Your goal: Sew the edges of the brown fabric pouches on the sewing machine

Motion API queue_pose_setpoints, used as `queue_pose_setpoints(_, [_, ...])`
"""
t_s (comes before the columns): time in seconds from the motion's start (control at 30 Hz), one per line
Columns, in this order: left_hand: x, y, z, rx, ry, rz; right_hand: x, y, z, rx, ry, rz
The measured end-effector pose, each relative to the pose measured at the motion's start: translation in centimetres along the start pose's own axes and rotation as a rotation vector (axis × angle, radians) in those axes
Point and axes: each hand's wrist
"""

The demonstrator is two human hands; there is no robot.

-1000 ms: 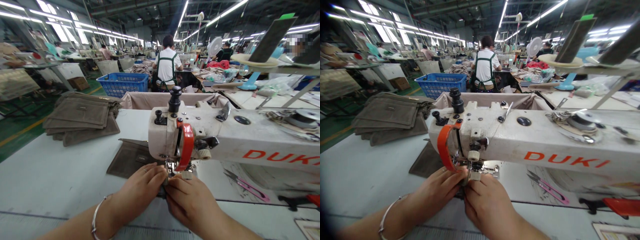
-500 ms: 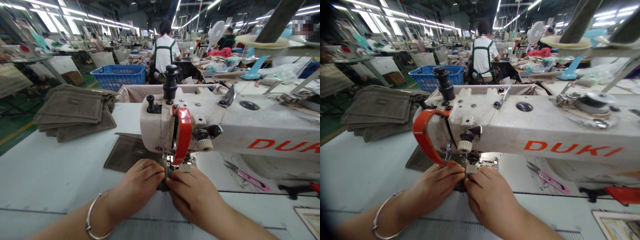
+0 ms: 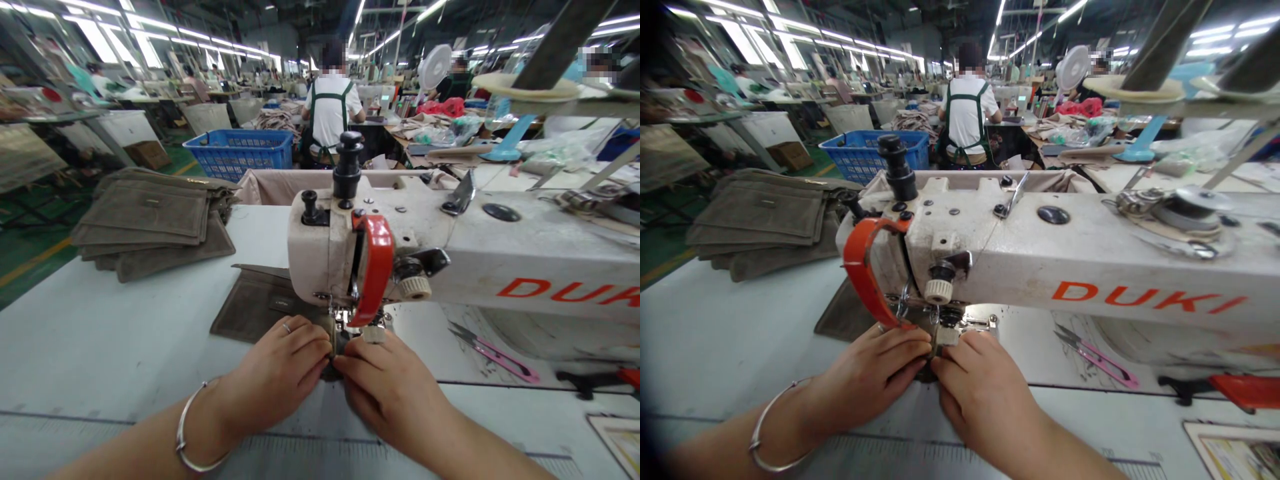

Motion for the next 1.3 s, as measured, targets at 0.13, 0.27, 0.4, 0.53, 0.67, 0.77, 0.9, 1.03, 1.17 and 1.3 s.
queue_pose_setpoints(0.13, [-0.1,0.3,0.0,0.001,0.025,0.049,0.0,0.1,-0.1,0.037,0.02,0.011])
queue_pose_setpoints(0.27, [-0.2,0.4,-0.1,-0.041,0.097,0.01,-0.1,0.0,0.0,0.024,0.027,0.038])
queue_pose_setpoints(0.4, [-0.1,0.0,0.1,0.012,0.062,0.06,-0.1,0.2,0.2,0.028,0.018,0.02])
queue_pose_setpoints(0.53, [0.1,-0.5,0.2,0.096,0.079,0.079,-0.1,0.4,0.1,0.026,0.019,-0.002])
queue_pose_setpoints(0.67, [0.3,-0.5,0.3,0.123,0.064,0.054,-0.1,0.1,-0.1,0.038,0.006,-0.005])
queue_pose_setpoints(0.77, [0.3,-0.3,0.3,0.107,0.017,0.027,0.0,-0.3,-0.4,0.021,0.009,0.001])
queue_pose_setpoints(0.9, [0.3,-0.2,0.1,0.047,-0.062,-0.006,0.0,-0.3,-0.6,0.042,0.011,0.011])
queue_pose_setpoints(1.03, [0.5,-0.1,-0.1,0.017,-0.068,0.022,0.1,-0.1,-0.4,0.065,-0.002,0.039])
queue_pose_setpoints(1.17, [0.7,0.3,-0.1,0.017,-0.061,0.017,0.2,0.1,-0.2,0.074,-0.004,0.062])
queue_pose_setpoints(1.3, [1.2,0.8,-0.1,0.006,-0.051,0.026,0.1,0.3,0.1,0.053,-0.022,0.057])
Point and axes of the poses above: each hand's wrist, its own y-axis towards the middle knuckle, its own z-axis out of the palm, x = y × z, and after that the axes turned 6 degrees about -y, right-handed
